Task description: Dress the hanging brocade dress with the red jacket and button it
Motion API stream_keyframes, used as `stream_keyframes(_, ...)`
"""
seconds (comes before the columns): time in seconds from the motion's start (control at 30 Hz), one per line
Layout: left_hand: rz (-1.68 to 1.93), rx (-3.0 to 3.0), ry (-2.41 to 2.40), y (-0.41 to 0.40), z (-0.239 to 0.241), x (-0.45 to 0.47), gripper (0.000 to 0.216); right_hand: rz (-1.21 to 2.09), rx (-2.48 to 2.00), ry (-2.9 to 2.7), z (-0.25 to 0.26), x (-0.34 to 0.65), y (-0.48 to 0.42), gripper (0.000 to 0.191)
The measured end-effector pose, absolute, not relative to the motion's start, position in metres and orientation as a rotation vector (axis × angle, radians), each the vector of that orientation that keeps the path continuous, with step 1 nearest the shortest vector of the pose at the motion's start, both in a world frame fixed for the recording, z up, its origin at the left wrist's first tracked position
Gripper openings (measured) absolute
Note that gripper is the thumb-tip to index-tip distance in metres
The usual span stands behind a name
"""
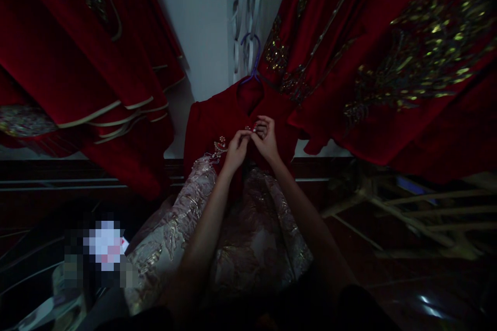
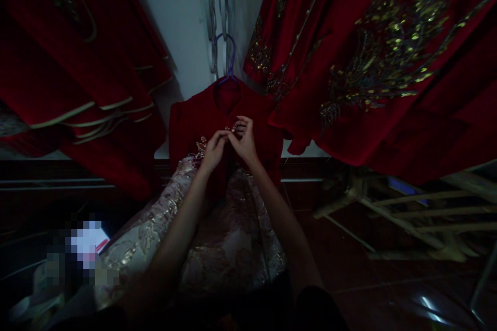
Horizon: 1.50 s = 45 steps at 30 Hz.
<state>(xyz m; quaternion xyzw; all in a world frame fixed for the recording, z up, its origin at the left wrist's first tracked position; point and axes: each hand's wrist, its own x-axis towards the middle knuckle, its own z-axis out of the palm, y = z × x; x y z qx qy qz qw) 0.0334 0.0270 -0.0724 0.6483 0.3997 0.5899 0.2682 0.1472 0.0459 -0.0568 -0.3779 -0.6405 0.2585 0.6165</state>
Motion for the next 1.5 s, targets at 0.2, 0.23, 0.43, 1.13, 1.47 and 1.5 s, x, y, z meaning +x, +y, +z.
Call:
stream_keyframes(0.2,1.412,1.553,0.977,0.051,-0.073,0.029,0.019,0.727,-1.054,-1.597,-0.090,0.180,0.022,0.065)
stream_keyframes(0.23,1.393,1.551,0.997,0.050,-0.074,0.029,0.020,0.797,-1.072,-1.588,-0.093,0.190,0.019,0.059)
stream_keyframes(0.43,1.173,1.387,0.981,0.014,-0.082,0.031,0.049,1.060,-1.040,-1.490,-0.078,0.233,0.001,0.042)
stream_keyframes(1.13,0.921,1.489,0.783,-0.011,-0.058,-0.028,0.029,0.778,-1.074,-1.793,-0.068,0.164,-0.042,0.028)
stream_keyframes(1.47,1.445,1.551,1.208,0.014,-0.095,-0.060,0.028,0.785,-1.127,-1.986,-0.043,0.202,-0.034,0.025)
stream_keyframes(1.5,1.441,1.545,1.196,0.016,-0.099,-0.059,0.029,0.783,-1.120,-1.993,-0.042,0.205,-0.035,0.024)
